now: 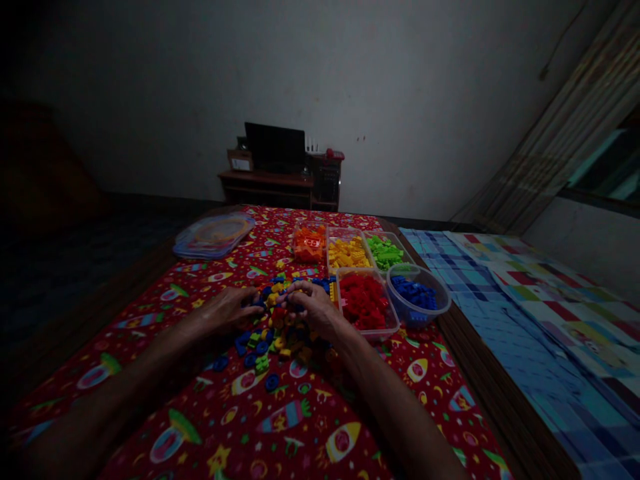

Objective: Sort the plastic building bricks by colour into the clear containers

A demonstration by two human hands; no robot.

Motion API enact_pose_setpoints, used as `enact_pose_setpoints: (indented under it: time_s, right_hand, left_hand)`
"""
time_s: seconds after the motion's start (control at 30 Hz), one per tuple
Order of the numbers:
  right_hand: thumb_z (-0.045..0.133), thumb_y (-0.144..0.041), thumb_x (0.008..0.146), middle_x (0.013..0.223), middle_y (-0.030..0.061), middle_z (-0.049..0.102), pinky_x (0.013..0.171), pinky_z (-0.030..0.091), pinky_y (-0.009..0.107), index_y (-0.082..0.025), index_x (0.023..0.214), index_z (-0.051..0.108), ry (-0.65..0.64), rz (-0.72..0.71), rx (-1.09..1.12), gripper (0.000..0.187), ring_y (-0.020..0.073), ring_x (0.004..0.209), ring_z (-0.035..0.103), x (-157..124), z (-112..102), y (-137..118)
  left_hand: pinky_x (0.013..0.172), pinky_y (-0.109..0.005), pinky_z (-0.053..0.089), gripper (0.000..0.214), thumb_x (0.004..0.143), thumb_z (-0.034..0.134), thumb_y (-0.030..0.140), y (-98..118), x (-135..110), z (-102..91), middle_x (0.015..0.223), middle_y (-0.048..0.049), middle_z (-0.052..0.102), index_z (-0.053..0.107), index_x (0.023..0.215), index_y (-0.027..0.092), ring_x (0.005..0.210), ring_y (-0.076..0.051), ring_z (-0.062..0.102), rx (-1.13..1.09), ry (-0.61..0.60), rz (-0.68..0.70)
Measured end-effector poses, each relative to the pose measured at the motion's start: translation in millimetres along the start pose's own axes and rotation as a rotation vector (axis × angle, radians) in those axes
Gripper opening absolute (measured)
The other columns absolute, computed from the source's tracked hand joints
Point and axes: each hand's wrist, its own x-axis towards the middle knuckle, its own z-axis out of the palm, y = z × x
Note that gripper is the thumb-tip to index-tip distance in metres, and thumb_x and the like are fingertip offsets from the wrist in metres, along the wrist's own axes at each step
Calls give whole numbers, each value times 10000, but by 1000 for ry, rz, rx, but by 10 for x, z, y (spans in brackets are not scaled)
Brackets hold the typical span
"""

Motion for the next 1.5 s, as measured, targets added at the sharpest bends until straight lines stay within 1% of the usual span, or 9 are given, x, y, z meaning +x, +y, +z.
enact_pose_setpoints:
  time_s: [0.23, 0.53, 0.77, 0.83, 0.93, 1.07, 1.27, 1.4, 1.5]
  right_hand:
    - [699, -461, 656, 781, 15, 672, 520, 421, 187, -176, 797, 640, 114, -8, -243, 323, 119, 684, 605, 9, 8, 47]
    - [671, -526, 691, 742, 34, 663, 515, 444, 210, -170, 859, 633, 153, -4, -135, 396, 140, 681, 615, 2, 82, 26]
    - [775, -460, 587, 617, -37, 560, 443, 404, 152, -160, 713, 577, 119, 65, 136, 380, 53, 520, 490, 33, 96, 83]
    - [797, -413, 547, 613, -36, 563, 391, 339, 132, -151, 703, 583, 140, 48, 131, 372, 42, 497, 468, 44, 91, 113]
    - [779, -398, 546, 634, -9, 601, 367, 296, 131, -146, 727, 598, 187, 35, 100, 360, 62, 517, 509, 48, 101, 144]
    - [736, -416, 601, 716, 1, 637, 434, 403, 173, -169, 834, 629, 229, 5, -53, 356, 93, 569, 551, 30, 148, 165]
    - [690, -372, 661, 815, 2, 655, 672, 487, 272, -193, 921, 653, 246, -203, -421, 318, 149, 733, 595, 28, 167, 221]
    - [670, -347, 658, 721, -18, 623, 627, 461, 264, -191, 827, 654, 217, -192, -544, 231, 142, 662, 566, 40, 146, 232]
    - [642, -360, 677, 685, -17, 599, 599, 444, 256, -183, 798, 651, 257, -220, -602, 215, 134, 627, 549, 3, 86, 40]
  left_hand:
    - [667, -265, 455, 262, 691, 569, 454, 60, 58, -67, 697, 0, 638, 596, 680, 193, 705, -181, 588, -335, 80, 34]
    - [662, -252, 460, 332, 796, 506, 501, 220, -14, -104, 773, 6, 622, 589, 827, 181, 739, -166, 577, -564, 229, -29]
    - [815, -301, 455, 205, 799, 537, 377, 535, -91, -54, 863, -34, 619, 625, 778, 193, 854, -187, 575, -367, 140, 304]
    - [818, -310, 466, 247, 813, 533, 413, 536, -79, -10, 906, -38, 624, 632, 885, 198, 878, -193, 580, -444, 170, 230]
    - [725, -306, 508, 378, 883, 402, 468, 509, -40, 56, 907, -46, 618, 567, 1069, 184, 807, -177, 594, -777, 291, -78]
    - [796, -311, 533, 429, 948, 222, 391, 589, -30, 97, 957, -100, 631, 517, 1132, 138, 886, -170, 623, -1246, 278, -347]
    - [996, -333, 449, 570, 941, 167, 474, 868, -186, 114, 1400, -135, 459, 376, 1361, 150, 1282, -200, 442, -1306, 102, -352]
    - [1063, -379, 375, 609, 918, 163, 553, 937, -263, 170, 1527, -54, 277, 225, 1452, 266, 1385, -194, 276, -1186, 23, -298]
    - [1085, -410, 335, 603, 923, 162, 552, 880, -240, 165, 1533, -60, 264, 115, 1472, 308, 1387, -186, 269, -1195, 97, -216]
